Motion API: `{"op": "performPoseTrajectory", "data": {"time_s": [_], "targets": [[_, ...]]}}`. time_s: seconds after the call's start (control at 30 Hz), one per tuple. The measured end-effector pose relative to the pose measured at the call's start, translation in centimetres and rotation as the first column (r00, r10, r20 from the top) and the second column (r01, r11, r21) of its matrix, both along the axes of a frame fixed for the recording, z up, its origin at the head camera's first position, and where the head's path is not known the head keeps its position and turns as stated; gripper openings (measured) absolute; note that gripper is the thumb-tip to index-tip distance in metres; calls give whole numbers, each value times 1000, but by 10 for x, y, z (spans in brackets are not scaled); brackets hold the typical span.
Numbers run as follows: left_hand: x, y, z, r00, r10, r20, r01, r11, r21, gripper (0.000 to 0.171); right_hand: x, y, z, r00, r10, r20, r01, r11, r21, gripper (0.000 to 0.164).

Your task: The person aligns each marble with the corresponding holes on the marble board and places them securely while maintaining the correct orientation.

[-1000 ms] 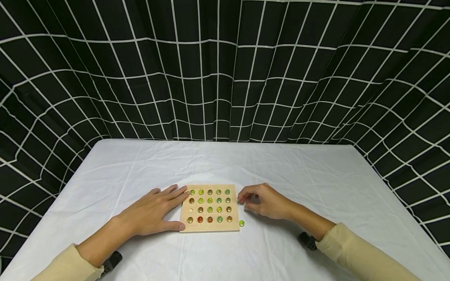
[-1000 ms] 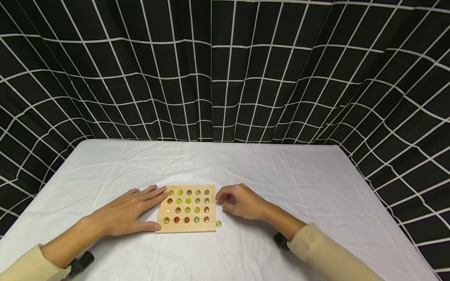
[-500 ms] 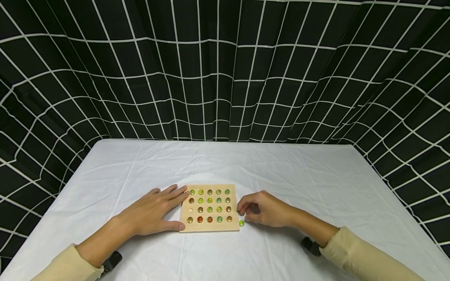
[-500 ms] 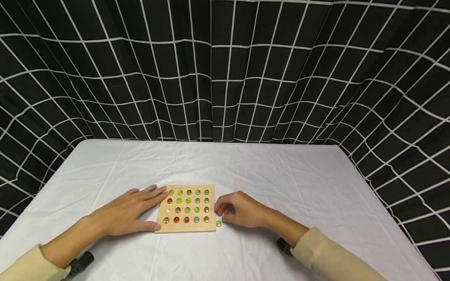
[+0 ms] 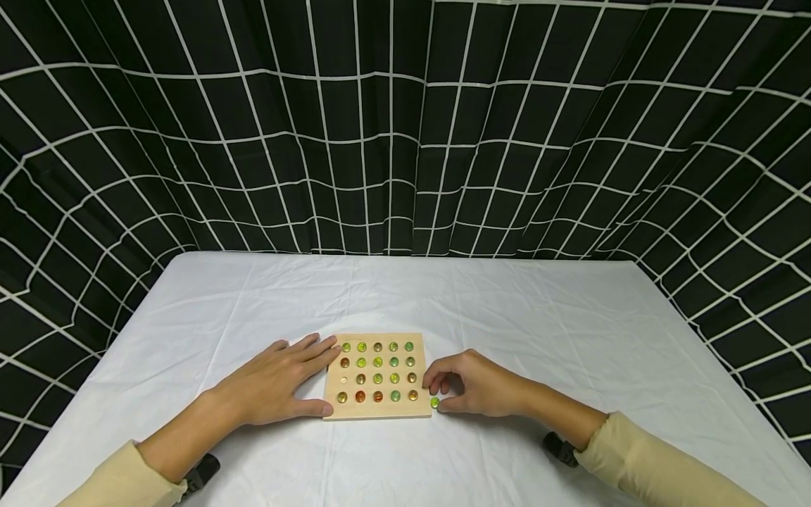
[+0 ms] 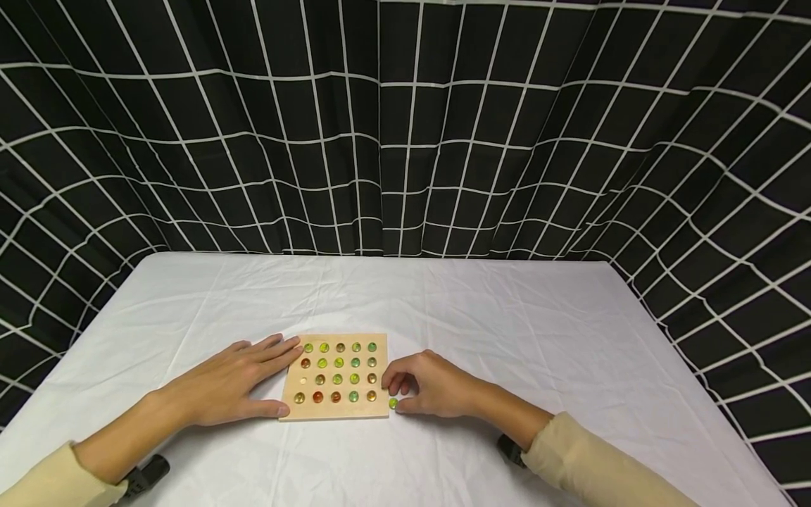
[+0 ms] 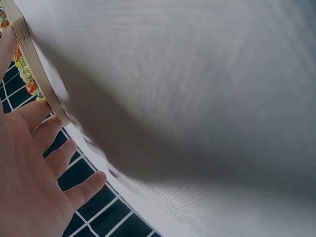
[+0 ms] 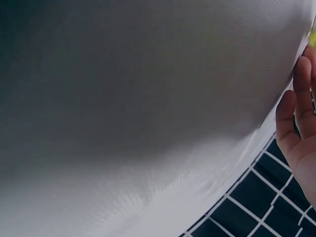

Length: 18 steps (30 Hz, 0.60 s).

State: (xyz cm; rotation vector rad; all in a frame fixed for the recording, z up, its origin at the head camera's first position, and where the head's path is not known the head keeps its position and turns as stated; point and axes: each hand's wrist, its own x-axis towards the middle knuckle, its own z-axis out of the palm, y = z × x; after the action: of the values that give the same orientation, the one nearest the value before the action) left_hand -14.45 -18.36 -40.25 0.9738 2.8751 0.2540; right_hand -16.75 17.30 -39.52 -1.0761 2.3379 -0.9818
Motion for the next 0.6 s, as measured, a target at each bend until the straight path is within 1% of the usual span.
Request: {"op": "performPoseTrajectory", "data": {"time_s": [0.17,0.27,0.4,0.6], "targets": [[0,0,0,1000,-3,0,3,1000,-2,93,0,-2,-1,1000,1,-16,-1,1000,7,28],[-1,0,-1,1000,-6,-5,6,1000,-5,93,-1,-2,1,1000,0,-13,0,1000,0,27],[-1,-1,-2,1000,-9,-12,9,1000,-9,93,-5,-2,10,1000,-8,-26,7,1000,-20,25],[-1,-1,-1,1000,-5,1,5,1000,-2,93,-9,-11,21,996,5,-92,-8,999,-34,24]]}}
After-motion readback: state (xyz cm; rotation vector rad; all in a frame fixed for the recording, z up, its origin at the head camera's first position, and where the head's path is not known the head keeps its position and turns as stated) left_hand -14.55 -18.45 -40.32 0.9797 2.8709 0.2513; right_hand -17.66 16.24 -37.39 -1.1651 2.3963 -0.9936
